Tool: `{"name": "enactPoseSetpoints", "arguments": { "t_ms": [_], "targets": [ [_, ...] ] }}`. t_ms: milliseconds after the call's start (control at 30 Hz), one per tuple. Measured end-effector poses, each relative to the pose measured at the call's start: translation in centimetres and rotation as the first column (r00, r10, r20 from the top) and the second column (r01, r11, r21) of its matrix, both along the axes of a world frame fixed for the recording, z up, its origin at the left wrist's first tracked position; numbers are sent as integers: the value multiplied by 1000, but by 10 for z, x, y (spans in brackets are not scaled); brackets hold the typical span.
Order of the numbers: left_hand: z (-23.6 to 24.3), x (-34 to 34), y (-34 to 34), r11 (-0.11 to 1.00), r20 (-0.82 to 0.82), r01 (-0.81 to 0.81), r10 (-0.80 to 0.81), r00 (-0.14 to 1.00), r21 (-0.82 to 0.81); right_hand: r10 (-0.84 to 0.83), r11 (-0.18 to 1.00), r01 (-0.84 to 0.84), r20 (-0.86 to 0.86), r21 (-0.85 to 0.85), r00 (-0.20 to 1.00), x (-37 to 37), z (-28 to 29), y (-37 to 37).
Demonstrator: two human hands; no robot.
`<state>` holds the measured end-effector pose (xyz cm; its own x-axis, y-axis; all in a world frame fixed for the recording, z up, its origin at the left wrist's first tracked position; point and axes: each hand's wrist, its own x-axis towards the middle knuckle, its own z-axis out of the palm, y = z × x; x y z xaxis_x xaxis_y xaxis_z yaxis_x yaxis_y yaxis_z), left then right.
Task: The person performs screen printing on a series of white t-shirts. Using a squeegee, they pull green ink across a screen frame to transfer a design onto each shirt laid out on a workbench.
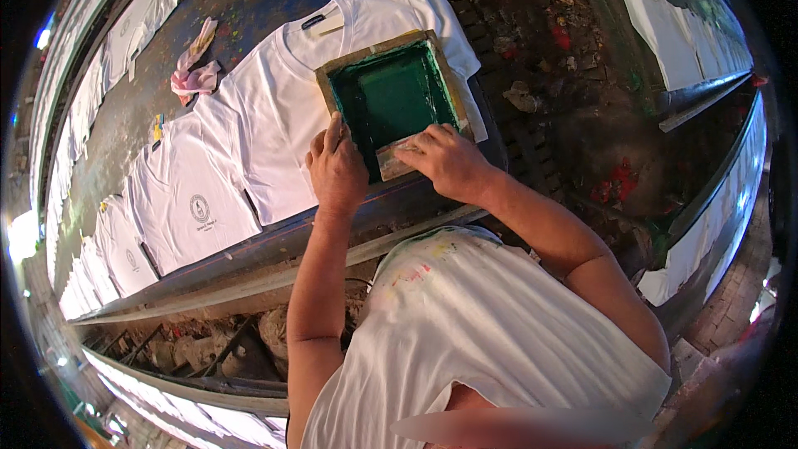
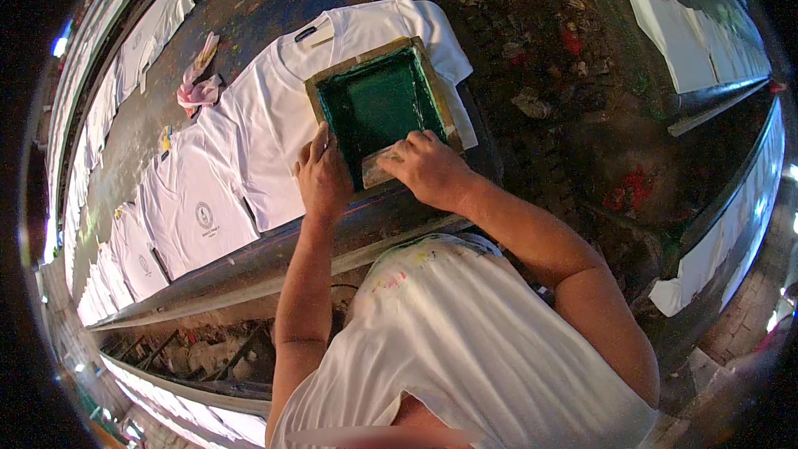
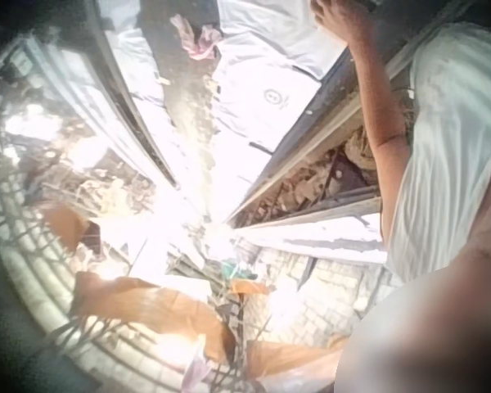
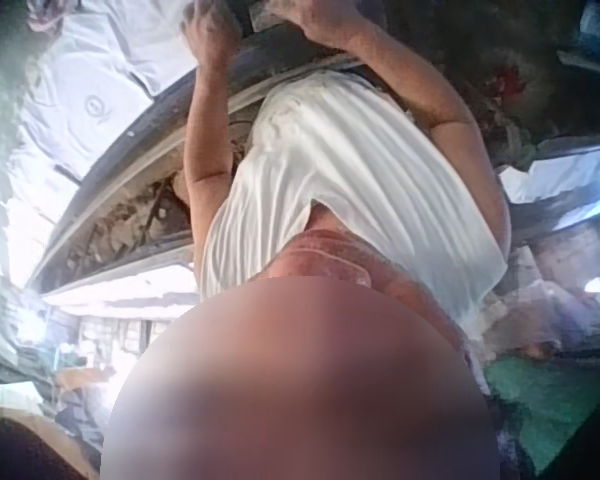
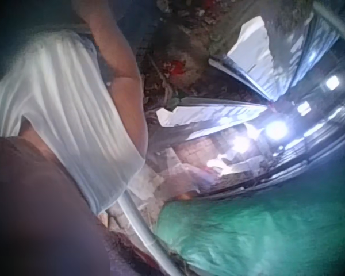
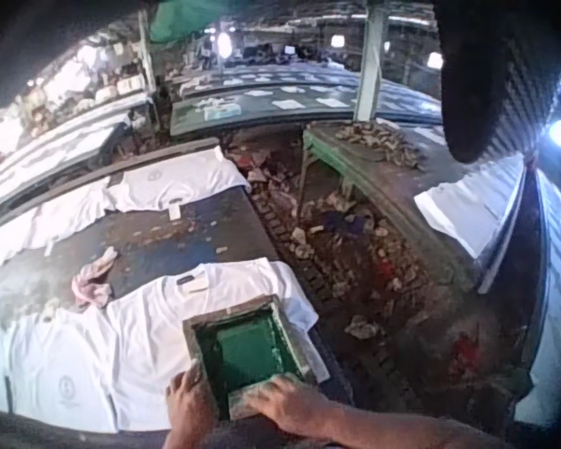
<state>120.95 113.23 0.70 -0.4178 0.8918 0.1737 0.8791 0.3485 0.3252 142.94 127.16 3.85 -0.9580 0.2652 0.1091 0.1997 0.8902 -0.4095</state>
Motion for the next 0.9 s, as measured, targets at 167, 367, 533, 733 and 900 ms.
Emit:
{"name": "enactPoseSetpoints", "arguments": {
  "t_ms": [167,367,533,733,900],
  "targets": [
    [-32,14,6,964,92,-144,126,988,225,24,1000,-24,-72,-11,997,17,-4,-13],
    [-50,17,4,912,246,-205,121,962,355,-182,958,116,-241,-262,953,39,-10,8],
    [-44,22,-3,908,214,-148,66,975,391,-659,654,409,-213,-637,722,51,-52,54],
    [-45,37,-16,829,298,-208,53,953,519,-637,322,399,116,-858,762,57,-79,60],
    [-28,33,-37,724,520,-383,39,853,573,-631,386,269,-40,-882,775,39,-46,35]
  ]
}}
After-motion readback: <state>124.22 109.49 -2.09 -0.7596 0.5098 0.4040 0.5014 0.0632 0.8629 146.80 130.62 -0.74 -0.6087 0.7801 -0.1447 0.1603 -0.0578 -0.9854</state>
